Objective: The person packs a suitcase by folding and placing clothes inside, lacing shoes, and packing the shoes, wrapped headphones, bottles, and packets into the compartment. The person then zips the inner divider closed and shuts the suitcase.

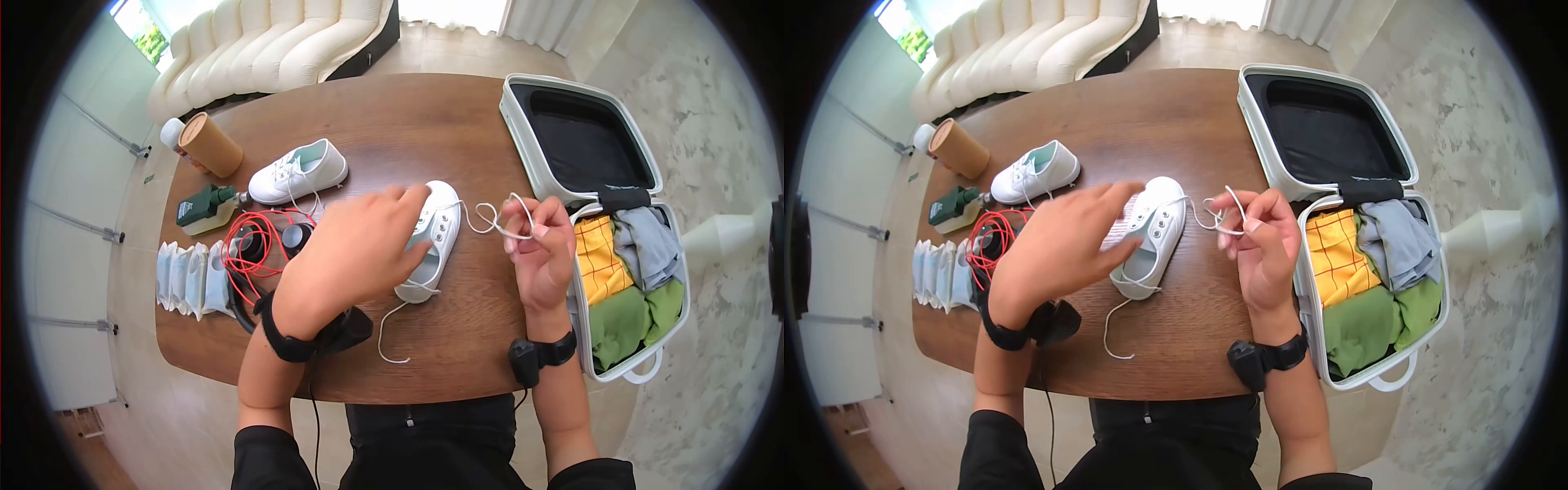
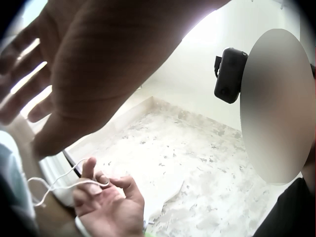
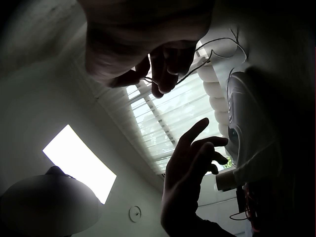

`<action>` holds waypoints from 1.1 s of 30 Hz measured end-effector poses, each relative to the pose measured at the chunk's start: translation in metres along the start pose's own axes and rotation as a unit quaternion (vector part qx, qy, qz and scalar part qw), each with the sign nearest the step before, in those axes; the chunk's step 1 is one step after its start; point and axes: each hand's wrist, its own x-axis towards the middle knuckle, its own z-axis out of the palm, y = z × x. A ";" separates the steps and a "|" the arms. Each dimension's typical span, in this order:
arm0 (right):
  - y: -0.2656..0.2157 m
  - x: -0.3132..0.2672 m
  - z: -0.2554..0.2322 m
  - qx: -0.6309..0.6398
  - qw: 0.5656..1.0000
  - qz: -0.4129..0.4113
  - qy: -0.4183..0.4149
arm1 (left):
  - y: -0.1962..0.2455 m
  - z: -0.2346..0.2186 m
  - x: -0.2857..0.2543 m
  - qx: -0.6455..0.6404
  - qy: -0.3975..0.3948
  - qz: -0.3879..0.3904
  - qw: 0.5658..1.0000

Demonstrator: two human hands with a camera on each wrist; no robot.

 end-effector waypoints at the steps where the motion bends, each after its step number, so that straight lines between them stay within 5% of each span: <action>1: -0.005 -0.003 0.004 -0.024 0.999 0.021 0.015 | 0.000 0.003 0.005 -0.026 0.078 0.033 0.996; 4: 0.000 -0.001 -0.001 -0.036 0.997 -0.022 -0.068 | 0.008 0.011 0.028 -0.065 0.137 0.126 0.980; 5: 0.000 -0.002 0.004 -0.041 0.996 -0.015 -0.074 | 0.010 0.018 0.035 -0.072 0.141 0.120 0.980; 7: -0.005 -0.006 0.021 -0.073 0.996 -0.022 -0.053 | 0.011 0.033 0.045 -0.201 0.141 0.231 0.942; 14: -0.014 -0.011 0.023 -0.092 0.995 0.030 -0.032 | 0.000 0.020 0.044 -0.263 0.044 0.179 0.947; 17: -0.010 -0.010 0.023 -0.130 0.991 0.038 0.004 | -0.011 0.026 0.052 -0.500 0.050 0.127 0.855; 18: -0.009 -0.009 0.022 -0.130 0.991 0.038 0.007 | -0.012 0.024 0.051 -0.500 0.048 0.128 0.855; 20: -0.007 -0.008 0.020 -0.174 0.983 0.040 0.036 | -0.013 0.017 0.050 -0.635 0.026 0.121 0.763; 22: -0.006 -0.007 0.020 -0.180 0.982 0.033 0.053 | -0.012 0.013 0.048 -0.650 0.039 0.105 0.752; 24: -0.005 -0.006 0.019 -0.187 0.980 0.026 0.068 | -0.019 -0.002 0.043 -0.712 -0.044 0.066 0.698; 33: -0.001 -0.001 0.018 -0.201 0.966 0.030 0.162 | -0.015 -0.011 0.039 -0.656 0.053 0.032 0.752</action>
